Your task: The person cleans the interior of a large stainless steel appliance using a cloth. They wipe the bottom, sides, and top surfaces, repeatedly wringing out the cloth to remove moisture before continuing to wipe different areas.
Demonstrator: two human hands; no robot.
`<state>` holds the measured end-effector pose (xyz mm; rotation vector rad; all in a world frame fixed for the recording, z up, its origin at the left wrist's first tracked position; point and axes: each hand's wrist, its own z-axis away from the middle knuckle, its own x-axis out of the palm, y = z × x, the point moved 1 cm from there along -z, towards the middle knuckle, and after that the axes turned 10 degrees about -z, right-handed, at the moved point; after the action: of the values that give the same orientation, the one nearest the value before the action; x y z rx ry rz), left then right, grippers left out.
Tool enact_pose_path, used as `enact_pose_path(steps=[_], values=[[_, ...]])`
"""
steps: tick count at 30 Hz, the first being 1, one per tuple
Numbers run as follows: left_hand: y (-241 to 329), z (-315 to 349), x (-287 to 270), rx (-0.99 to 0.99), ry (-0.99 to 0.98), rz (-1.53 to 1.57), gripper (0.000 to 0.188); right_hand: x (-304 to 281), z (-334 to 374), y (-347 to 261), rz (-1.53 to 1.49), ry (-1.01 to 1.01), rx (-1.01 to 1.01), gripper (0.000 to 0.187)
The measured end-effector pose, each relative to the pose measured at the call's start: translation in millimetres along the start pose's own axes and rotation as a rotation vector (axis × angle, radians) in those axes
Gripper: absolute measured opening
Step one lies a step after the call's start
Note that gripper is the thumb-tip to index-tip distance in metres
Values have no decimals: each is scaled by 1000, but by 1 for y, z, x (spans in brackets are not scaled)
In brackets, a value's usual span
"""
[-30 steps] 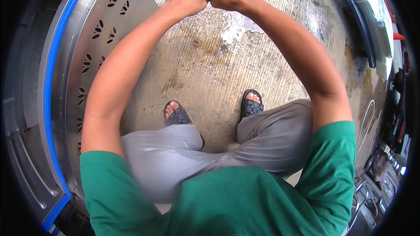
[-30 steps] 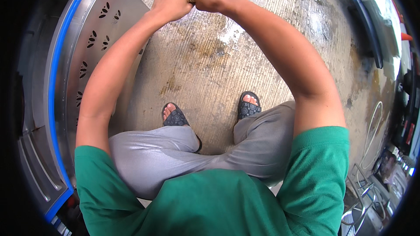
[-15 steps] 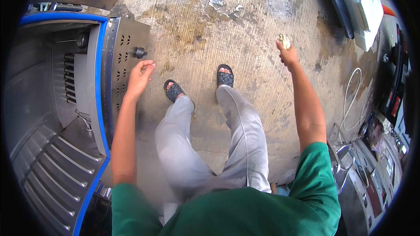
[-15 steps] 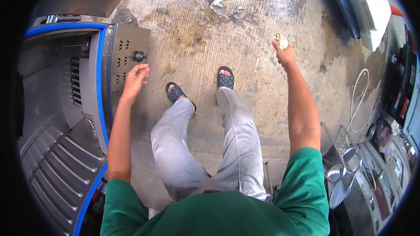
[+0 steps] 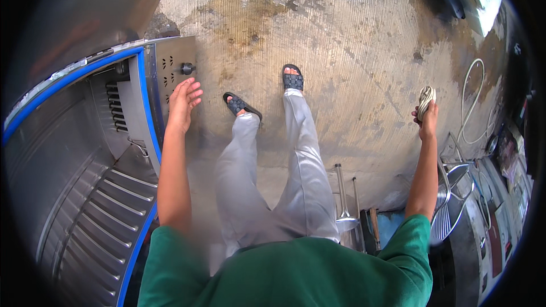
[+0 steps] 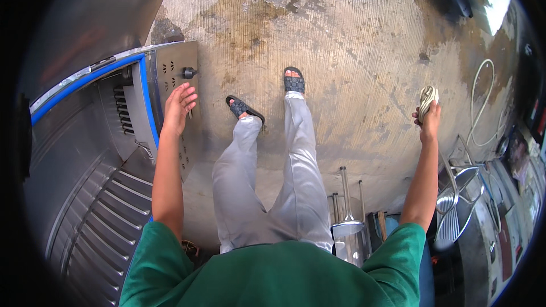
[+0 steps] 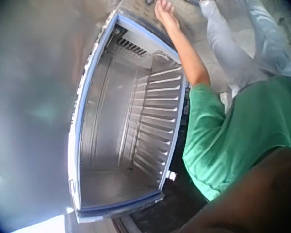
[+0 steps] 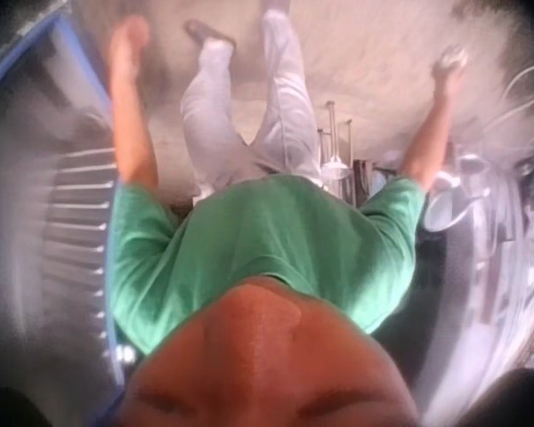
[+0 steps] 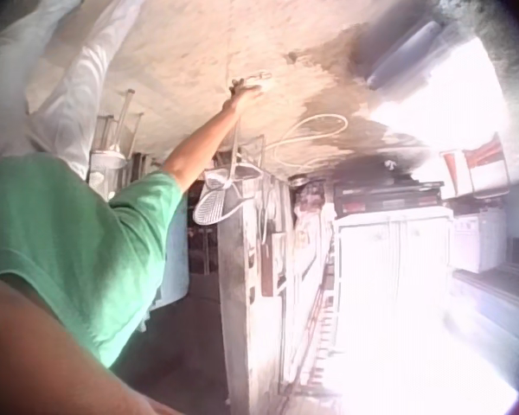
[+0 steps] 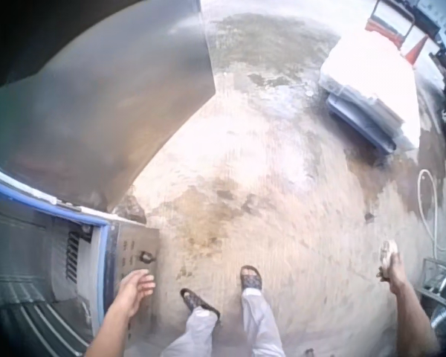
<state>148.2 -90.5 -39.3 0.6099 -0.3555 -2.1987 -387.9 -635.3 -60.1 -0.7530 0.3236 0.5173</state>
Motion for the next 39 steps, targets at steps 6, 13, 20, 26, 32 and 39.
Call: enact_pose_path(steps=[6, 13, 20, 26, 32, 39], values=[[40, -7, 52, 60, -130, -18, 41, 31, 21, 7, -218, -86, 27, 40], [48, -1, 59, 56, -116, -11, 39, 75, 71, -7, -490, -199, 36, 43], [40, 16, 12, 121, -2, 204, 38, 145, 118, -36, -554, -303, -81, 39], [21, 40, -39, 145, 160, 363, 38, 244, 121, -88, 171, -304, -641, 41], [-18, 68, -85, 167, 324, 509, 35, 340, 160, -144, 500, -268, -955, 41], [-84, 92, -159, 183, 555, 662, 33, 425, 196, -133, 247, -737, -722, 19]])
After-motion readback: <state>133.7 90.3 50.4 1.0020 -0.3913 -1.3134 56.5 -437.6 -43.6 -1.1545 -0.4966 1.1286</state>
